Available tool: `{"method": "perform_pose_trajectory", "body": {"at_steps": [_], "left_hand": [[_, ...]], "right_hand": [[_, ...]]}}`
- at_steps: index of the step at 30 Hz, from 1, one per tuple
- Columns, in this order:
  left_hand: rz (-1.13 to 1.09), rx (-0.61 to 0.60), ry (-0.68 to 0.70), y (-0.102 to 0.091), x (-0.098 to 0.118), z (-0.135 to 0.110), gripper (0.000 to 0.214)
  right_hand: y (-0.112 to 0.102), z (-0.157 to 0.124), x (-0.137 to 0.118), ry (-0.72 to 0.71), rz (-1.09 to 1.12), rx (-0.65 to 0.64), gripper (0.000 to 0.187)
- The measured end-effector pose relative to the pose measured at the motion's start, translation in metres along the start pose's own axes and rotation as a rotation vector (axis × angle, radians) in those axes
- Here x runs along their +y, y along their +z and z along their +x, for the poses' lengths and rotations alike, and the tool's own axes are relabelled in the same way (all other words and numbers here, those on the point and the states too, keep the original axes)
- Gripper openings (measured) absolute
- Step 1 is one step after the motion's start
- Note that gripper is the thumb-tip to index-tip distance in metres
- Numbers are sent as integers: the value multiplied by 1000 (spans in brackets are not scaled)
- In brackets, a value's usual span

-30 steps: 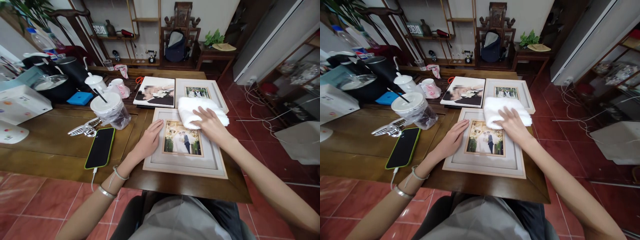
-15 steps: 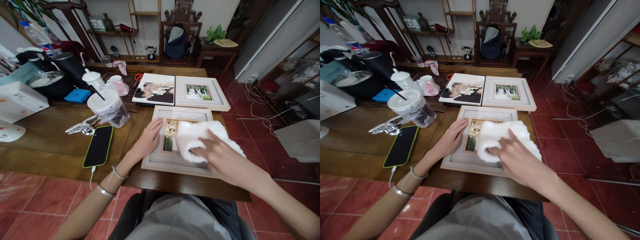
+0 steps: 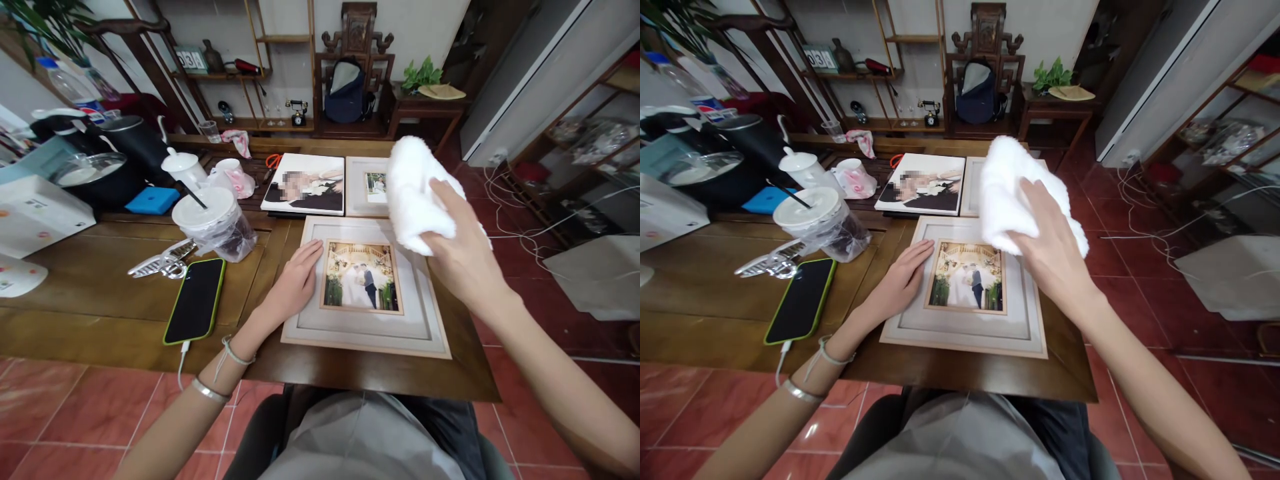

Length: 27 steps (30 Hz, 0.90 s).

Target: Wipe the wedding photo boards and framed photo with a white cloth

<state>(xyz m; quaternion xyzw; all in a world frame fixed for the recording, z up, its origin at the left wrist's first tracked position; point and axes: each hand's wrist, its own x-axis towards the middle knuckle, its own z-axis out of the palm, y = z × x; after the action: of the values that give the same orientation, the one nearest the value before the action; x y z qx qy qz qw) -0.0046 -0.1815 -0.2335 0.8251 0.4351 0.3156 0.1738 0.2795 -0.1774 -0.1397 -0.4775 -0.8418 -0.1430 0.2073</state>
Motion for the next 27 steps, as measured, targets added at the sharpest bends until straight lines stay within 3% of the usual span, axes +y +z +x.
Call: {"method": "perform_pose_trajectory", "body": {"at_steps": [2, 6, 9, 16, 21, 25, 27], "left_hand": [[4, -3, -3, 0, 0, 0, 50], [-19, 16, 3, 0, -1, -1, 50], [-37, 27, -4, 0, -2, -1, 49], [-24, 4, 0, 1, -2, -1, 50], [2, -11, -15, 1, -1, -1, 50], [13, 3, -15, 2, -1, -1, 50], [13, 10, -5, 2, 0, -1, 51]], "right_hand": [[15, 12, 1, -103, -44, -87, 35], [43, 20, -7, -245, -131, -303, 66], [51, 14, -15, -282, -158, -384, 66], [20, -24, -42, -354, -114, -490, 58], [-11, -53, -62, -397, 79, -535, 53], [-23, -54, -55, -352, 201, -526, 69], [-22, -43, -46, -287, 203, -449, 68]]}}
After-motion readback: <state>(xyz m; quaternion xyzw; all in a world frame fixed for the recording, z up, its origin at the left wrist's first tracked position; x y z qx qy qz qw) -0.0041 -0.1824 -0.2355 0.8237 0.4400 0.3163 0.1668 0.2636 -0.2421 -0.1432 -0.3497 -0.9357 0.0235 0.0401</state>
